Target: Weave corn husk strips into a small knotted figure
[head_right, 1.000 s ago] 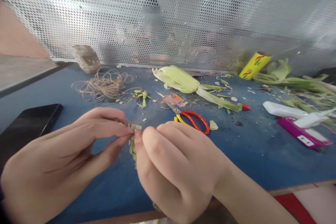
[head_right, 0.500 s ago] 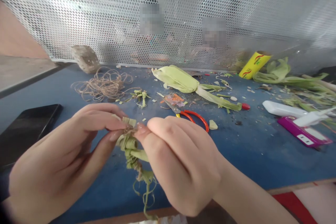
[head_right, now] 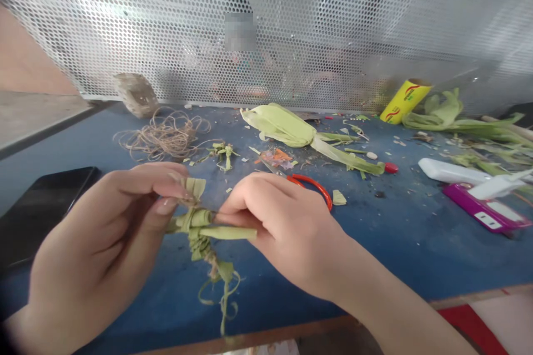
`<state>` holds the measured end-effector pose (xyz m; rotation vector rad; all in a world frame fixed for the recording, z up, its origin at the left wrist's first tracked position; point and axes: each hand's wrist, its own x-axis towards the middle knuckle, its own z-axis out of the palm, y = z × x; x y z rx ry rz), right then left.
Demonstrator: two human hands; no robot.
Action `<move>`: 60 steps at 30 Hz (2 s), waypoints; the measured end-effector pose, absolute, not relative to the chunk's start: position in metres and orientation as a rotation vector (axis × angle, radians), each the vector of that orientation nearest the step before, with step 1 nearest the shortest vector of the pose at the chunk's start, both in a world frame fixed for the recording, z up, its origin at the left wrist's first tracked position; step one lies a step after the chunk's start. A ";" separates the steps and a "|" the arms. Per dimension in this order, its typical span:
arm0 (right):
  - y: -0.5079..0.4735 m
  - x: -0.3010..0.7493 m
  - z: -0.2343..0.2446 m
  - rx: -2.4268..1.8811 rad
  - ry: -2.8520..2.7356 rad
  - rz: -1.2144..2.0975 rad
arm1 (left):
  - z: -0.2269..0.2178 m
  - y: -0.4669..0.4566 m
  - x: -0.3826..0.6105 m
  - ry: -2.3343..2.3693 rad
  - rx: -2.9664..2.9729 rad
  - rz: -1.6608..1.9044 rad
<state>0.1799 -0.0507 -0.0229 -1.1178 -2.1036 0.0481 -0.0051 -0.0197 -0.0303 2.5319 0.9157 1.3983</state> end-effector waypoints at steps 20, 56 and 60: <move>-0.038 0.174 -0.039 -0.647 -1.456 1.536 | -0.028 -0.014 -0.010 0.742 2.923 1.589; -0.032 0.172 -0.043 -0.866 -1.093 1.428 | -0.041 -0.017 -0.011 0.555 3.116 1.398; -0.031 0.175 -0.044 -0.846 -1.172 1.358 | -0.039 -0.017 -0.005 0.667 2.961 1.369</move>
